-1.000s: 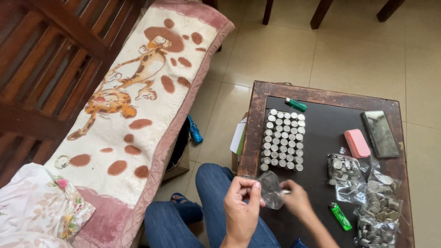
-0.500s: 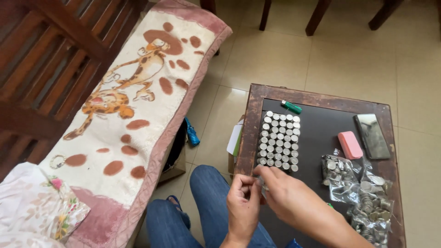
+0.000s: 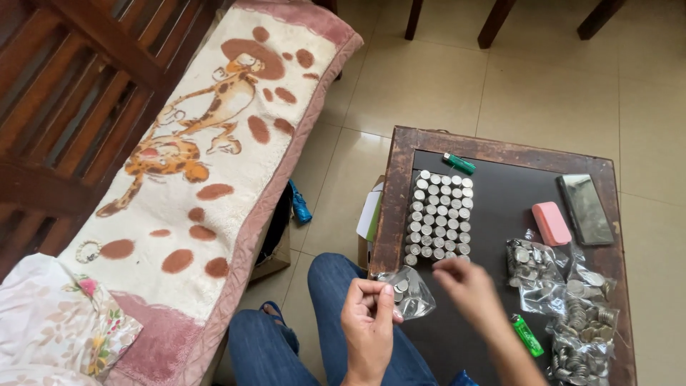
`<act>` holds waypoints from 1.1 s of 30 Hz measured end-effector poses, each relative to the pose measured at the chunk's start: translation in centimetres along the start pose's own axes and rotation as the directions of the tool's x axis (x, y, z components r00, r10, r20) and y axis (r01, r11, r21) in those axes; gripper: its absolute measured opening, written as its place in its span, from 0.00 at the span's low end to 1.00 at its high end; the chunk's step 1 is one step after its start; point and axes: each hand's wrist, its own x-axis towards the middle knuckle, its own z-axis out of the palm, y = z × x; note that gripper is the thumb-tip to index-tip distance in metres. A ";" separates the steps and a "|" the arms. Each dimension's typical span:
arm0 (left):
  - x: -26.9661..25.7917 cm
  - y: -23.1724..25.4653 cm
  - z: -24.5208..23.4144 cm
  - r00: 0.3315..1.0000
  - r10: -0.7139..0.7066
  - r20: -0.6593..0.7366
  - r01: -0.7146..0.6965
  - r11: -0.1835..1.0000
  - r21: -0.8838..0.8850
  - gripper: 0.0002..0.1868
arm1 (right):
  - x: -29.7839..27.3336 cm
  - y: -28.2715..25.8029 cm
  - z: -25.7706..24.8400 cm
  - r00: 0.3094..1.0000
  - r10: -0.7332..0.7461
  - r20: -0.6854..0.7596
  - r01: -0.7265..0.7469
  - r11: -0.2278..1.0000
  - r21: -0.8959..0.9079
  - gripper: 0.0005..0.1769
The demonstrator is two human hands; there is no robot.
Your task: The person is manually grouping coins, placing them into small plastic bags, and then using a lighter to melt and seal the plastic opening.
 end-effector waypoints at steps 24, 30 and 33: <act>-0.6 -0.8 -1.4 0.997 -0.074 -0.008 0.073 0.997 -0.014 0.07 | 3.3 10.5 15.0 0.945 -0.010 -0.326 -0.045 0.986 -0.160 0.26; -0.6 -0.3 -1.2 0.997 -0.082 -0.005 0.082 0.997 -0.003 0.08 | 0.6 13.3 12.9 0.936 -0.059 -0.346 -0.002 0.985 -0.171 0.23; -0.5 -0.3 -0.9 0.995 -0.097 0.001 0.097 0.995 -0.004 0.08 | 0.2 13.9 11.9 0.940 -0.085 -0.329 0.017 0.979 -0.203 0.26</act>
